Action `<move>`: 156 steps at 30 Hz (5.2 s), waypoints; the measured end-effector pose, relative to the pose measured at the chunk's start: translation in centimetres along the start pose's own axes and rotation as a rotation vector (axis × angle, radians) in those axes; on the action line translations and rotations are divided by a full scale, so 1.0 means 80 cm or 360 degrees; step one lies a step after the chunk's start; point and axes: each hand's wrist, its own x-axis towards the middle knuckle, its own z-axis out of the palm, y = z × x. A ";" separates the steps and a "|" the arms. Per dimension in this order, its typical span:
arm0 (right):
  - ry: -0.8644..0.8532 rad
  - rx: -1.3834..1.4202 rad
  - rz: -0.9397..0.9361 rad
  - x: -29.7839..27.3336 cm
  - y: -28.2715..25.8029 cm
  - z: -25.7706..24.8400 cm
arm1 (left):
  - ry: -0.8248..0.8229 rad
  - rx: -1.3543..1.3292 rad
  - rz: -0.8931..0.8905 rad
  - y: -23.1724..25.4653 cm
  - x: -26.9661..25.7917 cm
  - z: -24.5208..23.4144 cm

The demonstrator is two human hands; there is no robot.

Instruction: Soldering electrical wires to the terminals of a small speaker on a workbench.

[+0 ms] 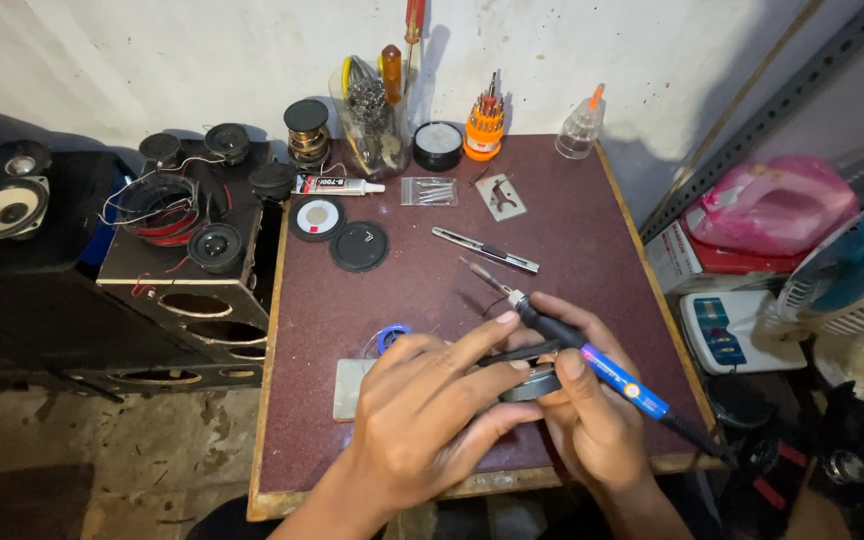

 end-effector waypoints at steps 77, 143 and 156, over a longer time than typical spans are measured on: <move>0.0226 -0.0753 -0.0422 0.032 -0.001 -0.061 | -0.0501 0.0069 -0.0825 -0.046 -0.026 0.019; 0.0426 -0.0834 -0.0499 0.039 0.003 -0.067 | -0.0570 0.0731 -0.1246 -0.198 -0.027 -0.030; 0.0112 -0.0836 -0.0408 0.030 -0.004 -0.052 | -0.0352 0.0564 -0.1133 -0.203 -0.035 -0.039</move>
